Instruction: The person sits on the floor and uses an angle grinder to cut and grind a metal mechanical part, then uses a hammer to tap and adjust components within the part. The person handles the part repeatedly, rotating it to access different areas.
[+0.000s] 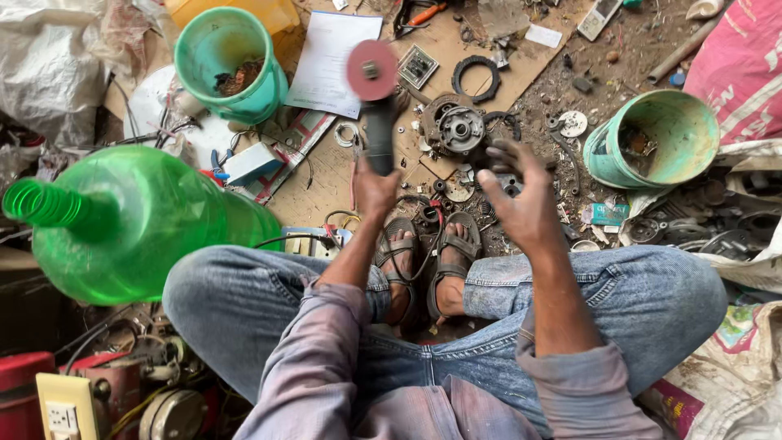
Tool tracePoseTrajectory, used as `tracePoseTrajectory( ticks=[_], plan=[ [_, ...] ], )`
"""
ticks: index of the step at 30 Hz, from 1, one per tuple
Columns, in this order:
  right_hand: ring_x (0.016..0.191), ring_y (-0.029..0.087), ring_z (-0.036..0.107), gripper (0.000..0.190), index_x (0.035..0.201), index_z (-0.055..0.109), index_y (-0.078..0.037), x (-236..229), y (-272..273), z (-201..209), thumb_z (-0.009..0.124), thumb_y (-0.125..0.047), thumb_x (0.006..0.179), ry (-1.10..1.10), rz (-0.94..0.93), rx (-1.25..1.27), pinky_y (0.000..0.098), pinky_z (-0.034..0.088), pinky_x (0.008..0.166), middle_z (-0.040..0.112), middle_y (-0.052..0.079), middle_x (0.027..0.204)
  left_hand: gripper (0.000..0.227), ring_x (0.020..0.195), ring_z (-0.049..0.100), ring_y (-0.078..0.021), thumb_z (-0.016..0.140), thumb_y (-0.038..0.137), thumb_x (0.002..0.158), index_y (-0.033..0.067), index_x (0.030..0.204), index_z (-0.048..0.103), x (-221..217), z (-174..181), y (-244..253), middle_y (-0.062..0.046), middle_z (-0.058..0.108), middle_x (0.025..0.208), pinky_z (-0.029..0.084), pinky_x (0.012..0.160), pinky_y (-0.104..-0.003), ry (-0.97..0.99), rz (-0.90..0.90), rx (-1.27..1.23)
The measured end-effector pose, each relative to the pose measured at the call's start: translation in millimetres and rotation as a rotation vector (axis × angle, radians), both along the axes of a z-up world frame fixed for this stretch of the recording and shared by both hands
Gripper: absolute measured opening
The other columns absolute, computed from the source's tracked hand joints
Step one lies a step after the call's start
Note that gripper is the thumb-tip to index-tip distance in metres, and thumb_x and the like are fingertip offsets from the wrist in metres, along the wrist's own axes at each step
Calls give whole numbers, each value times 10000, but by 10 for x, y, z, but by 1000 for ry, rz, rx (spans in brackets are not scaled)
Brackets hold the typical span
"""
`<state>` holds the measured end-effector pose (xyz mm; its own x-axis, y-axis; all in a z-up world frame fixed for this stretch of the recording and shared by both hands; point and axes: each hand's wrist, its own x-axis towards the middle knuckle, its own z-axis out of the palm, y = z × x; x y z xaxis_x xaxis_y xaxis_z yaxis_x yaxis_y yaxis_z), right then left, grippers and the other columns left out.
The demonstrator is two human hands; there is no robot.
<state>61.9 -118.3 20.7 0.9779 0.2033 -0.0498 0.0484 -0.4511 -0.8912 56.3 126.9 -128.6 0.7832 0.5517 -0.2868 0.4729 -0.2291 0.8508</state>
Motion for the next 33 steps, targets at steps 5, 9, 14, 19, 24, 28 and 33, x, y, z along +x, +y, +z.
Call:
tracePoseTrajectory(
  ticks=[5,9,14,19,24,28,33],
  plan=[
    [1166,221,667,515,1414,540,-5,10,-138,191,688,-116,934,-36,-132,115,377,552,1042,692,140,1312,698,707,708,-206,825,192,759,108,1364,489,60,-625,746,-91,692,980,611,655,-384,360,223,153],
    [1218,199,651,511,1432,525,10,40,-139,183,690,-47,951,-51,-145,199,343,541,1043,672,140,1323,709,839,712,-285,883,355,744,129,1306,516,-51,-1216,1134,-128,708,1029,575,825,-485,502,322,245],
    [1202,226,665,518,1428,539,36,107,-39,108,710,-32,944,-94,-97,39,366,516,1061,678,170,1325,692,990,708,-379,895,333,705,112,1273,566,-165,-1608,1356,-166,731,1107,543,897,-517,470,322,344],
    [1158,222,667,533,1416,537,45,152,31,67,714,-47,922,-12,-90,13,364,515,1046,684,165,1308,753,977,713,-370,894,326,665,125,1306,554,-77,-1801,1497,-160,723,1109,542,883,-508,476,320,327],
    [1200,227,657,542,1425,533,47,188,55,-27,721,-59,929,20,-77,5,371,511,1060,673,172,1326,805,1025,696,-379,878,315,687,123,1390,536,-146,-2080,1488,-174,713,1150,529,927,-509,385,381,297],
    [1207,243,664,563,1436,538,28,214,104,-90,730,-67,916,61,-55,-76,387,512,1050,672,179,1330,878,1196,597,-389,886,295,692,106,1450,484,-241,-2311,1511,-188,583,1345,491,1010,-503,251,355,346],
    [1178,255,670,577,1429,547,9,201,156,-116,741,-92,895,98,1,-125,408,515,1027,672,183,1349,988,1305,509,-390,906,318,704,91,1500,366,-146,-2296,1550,-174,459,1447,423,1112,-536,530,340,311]
  ],
)
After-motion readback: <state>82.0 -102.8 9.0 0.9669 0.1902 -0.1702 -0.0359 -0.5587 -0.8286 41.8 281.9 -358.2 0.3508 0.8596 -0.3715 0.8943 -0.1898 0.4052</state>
